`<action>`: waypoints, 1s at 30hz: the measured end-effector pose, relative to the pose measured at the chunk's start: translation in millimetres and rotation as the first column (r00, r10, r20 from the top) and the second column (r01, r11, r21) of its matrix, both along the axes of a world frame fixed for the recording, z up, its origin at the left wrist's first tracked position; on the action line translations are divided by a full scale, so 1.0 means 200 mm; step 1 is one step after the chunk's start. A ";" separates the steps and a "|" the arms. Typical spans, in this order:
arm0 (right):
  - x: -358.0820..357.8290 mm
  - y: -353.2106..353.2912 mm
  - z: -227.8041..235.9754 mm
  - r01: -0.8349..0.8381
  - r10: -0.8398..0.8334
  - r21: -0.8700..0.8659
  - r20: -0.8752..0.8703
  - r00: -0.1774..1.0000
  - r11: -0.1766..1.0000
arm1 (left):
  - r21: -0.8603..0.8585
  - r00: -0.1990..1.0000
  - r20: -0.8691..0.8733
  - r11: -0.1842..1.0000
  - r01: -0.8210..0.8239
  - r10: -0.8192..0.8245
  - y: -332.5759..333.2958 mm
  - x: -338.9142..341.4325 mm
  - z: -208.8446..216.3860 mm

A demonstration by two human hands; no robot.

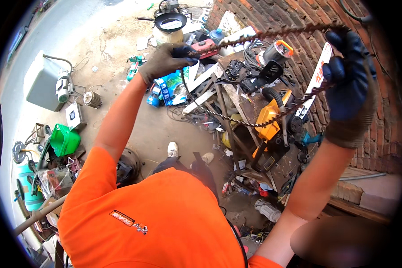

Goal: The person assembles a chainsaw by attaching the guide bar and chain, then securing the cover with a wrench. The person uses a wrench to tighten the nuts on the chainsaw cover.

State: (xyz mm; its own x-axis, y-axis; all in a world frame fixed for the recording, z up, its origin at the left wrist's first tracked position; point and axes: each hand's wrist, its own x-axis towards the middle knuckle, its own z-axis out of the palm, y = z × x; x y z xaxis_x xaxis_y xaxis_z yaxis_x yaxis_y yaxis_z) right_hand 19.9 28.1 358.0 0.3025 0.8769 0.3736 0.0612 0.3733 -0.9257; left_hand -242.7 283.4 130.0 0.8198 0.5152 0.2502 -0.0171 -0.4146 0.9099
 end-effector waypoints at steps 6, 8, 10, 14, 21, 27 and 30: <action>0.07 -0.04 0.30 0.024 -0.005 -0.085 0.219 0.976 0.996 | -0.112 1.000 0.026 0.994 0.004 -0.001 -0.14 0.21 -0.29; 0.05 -0.09 0.33 0.135 -0.114 -0.095 0.203 0.972 0.986 | -0.310 0.992 0.072 0.943 0.124 -0.107 -0.21 0.26 -0.37; 0.05 -0.15 0.34 0.238 -0.215 -0.128 0.173 0.961 0.963 | -0.461 0.968 0.209 0.859 0.225 -0.142 -0.28 0.32 -0.44; 0.07 -0.22 0.26 0.371 -0.352 -0.139 0.141 0.925 0.918 | -0.486 0.980 0.101 0.851 0.199 -0.172 -0.30 0.34 -0.47; 0.16 -0.44 0.27 0.457 -0.436 -0.172 0.145 0.888 0.873 | -0.510 0.948 0.124 0.801 0.314 -0.293 -0.40 0.47 -0.54; 0.15 -0.45 0.20 0.623 -0.613 -0.152 0.114 0.782 0.767 | -0.491 0.936 -0.033 0.821 0.291 -0.352 -0.45 0.44 -0.49; 0.19 -0.58 0.36 0.549 -0.517 -0.163 0.201 0.832 0.820 | -0.490 0.898 0.081 0.768 0.413 -0.432 -0.58 0.51 -0.45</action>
State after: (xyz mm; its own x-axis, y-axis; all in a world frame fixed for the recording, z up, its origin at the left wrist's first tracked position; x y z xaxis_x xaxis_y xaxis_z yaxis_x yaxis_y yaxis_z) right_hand 58.5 -88.7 430.7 0.7029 0.6543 0.2790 0.3306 0.0468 -0.9426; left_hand -140.1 167.4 39.9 0.9867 0.1599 0.0305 -0.0501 0.1202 0.9915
